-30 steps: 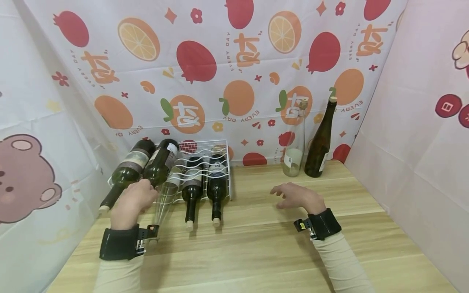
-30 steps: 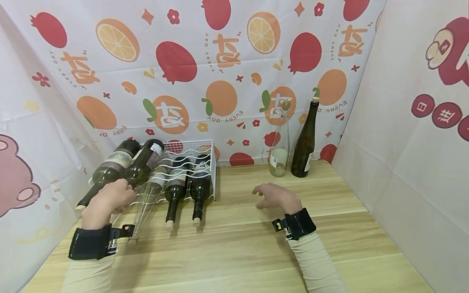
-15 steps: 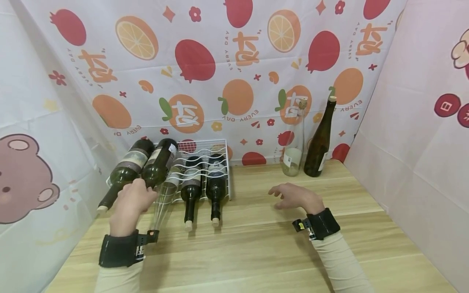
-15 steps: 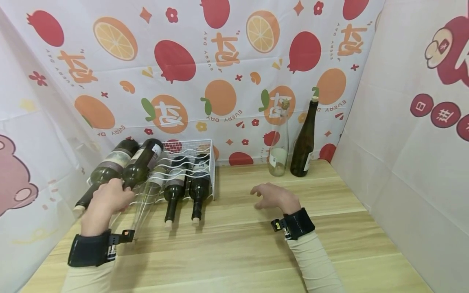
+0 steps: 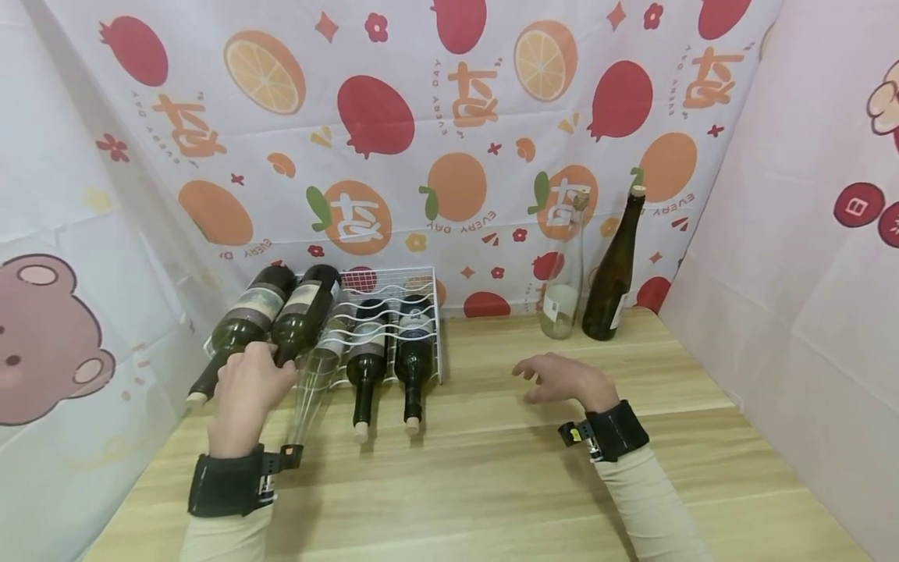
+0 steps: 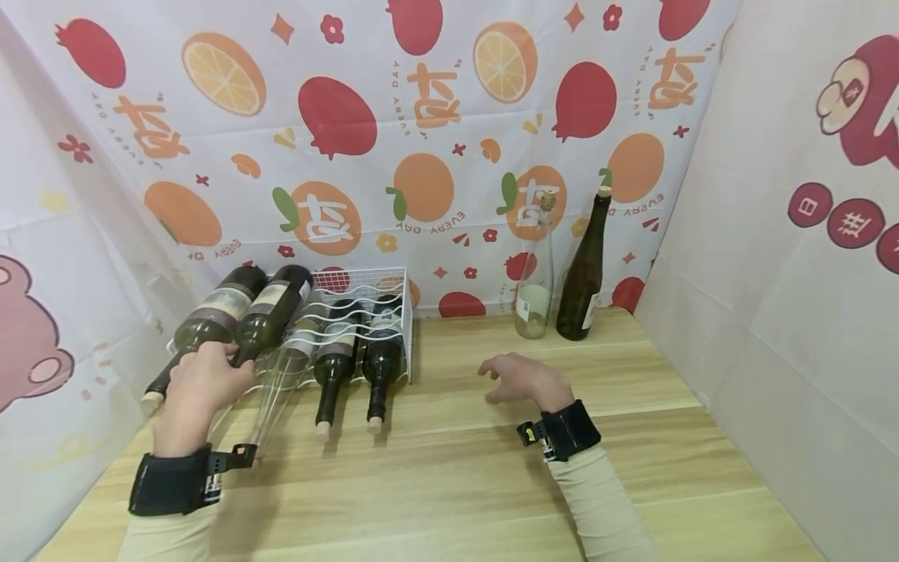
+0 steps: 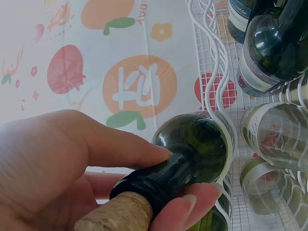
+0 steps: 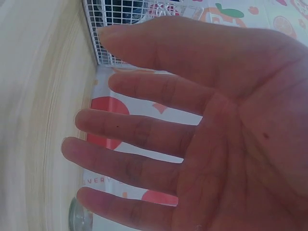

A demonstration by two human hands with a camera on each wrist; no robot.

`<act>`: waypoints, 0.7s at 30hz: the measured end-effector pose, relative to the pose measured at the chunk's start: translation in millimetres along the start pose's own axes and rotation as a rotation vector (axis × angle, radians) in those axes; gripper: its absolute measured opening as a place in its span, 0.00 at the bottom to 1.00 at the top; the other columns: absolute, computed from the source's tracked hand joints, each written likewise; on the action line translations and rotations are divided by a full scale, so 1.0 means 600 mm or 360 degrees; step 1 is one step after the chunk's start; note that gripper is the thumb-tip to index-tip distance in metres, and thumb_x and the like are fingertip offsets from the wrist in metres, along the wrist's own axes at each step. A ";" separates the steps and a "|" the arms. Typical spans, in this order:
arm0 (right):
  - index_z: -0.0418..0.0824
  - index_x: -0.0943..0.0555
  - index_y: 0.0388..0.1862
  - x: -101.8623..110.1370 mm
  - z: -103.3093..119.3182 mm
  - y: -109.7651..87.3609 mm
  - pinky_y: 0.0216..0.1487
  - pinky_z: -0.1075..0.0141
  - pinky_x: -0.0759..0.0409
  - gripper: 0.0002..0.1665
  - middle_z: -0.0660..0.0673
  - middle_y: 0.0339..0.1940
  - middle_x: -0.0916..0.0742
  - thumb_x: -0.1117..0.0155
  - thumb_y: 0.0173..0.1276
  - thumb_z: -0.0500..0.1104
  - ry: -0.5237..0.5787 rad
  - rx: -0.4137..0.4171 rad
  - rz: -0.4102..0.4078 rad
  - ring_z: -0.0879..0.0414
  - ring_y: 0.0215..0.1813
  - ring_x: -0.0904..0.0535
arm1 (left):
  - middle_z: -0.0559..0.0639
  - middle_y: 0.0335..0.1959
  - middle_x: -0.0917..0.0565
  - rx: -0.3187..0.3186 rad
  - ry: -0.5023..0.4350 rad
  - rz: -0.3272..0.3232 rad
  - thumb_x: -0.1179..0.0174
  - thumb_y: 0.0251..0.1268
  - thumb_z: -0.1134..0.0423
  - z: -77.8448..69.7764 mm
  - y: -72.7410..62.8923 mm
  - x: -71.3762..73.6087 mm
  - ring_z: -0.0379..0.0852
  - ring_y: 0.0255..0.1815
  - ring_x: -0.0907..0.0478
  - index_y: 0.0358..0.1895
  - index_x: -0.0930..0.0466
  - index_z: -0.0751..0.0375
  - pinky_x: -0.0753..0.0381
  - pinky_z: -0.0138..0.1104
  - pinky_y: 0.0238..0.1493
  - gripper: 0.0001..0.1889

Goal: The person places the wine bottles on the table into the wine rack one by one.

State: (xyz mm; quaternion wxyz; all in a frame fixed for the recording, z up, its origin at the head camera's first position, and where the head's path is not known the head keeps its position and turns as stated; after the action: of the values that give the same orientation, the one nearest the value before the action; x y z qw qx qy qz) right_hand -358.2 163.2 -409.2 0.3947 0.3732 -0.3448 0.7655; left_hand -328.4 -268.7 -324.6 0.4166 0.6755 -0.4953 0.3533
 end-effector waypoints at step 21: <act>0.42 0.20 0.66 0.000 0.009 -0.006 0.62 0.45 0.19 0.27 0.35 0.63 0.15 0.28 0.69 0.40 0.0011 0.0039 -0.0018 0.37 0.65 0.19 | 0.66 0.28 0.20 -0.0006 0.0022 0.0176 0.57 0.77 0.60 -0.009 0.006 -0.015 0.64 0.32 0.21 0.31 0.25 0.71 0.24 0.51 0.33 0.19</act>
State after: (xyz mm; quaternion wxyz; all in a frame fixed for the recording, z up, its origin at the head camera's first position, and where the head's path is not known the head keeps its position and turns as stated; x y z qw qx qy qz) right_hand -353.6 160.7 -405.6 0.3957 0.3773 -0.3319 0.7687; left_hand -334.3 -261.3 -329.6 0.4011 0.6439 -0.5297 0.3794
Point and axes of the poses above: each hand's wrist, its own y-axis towards the middle knuckle, its own x-axis out of the back of the hand, z = x × y, the point moved 8 cm from there along y, towards the middle knuckle
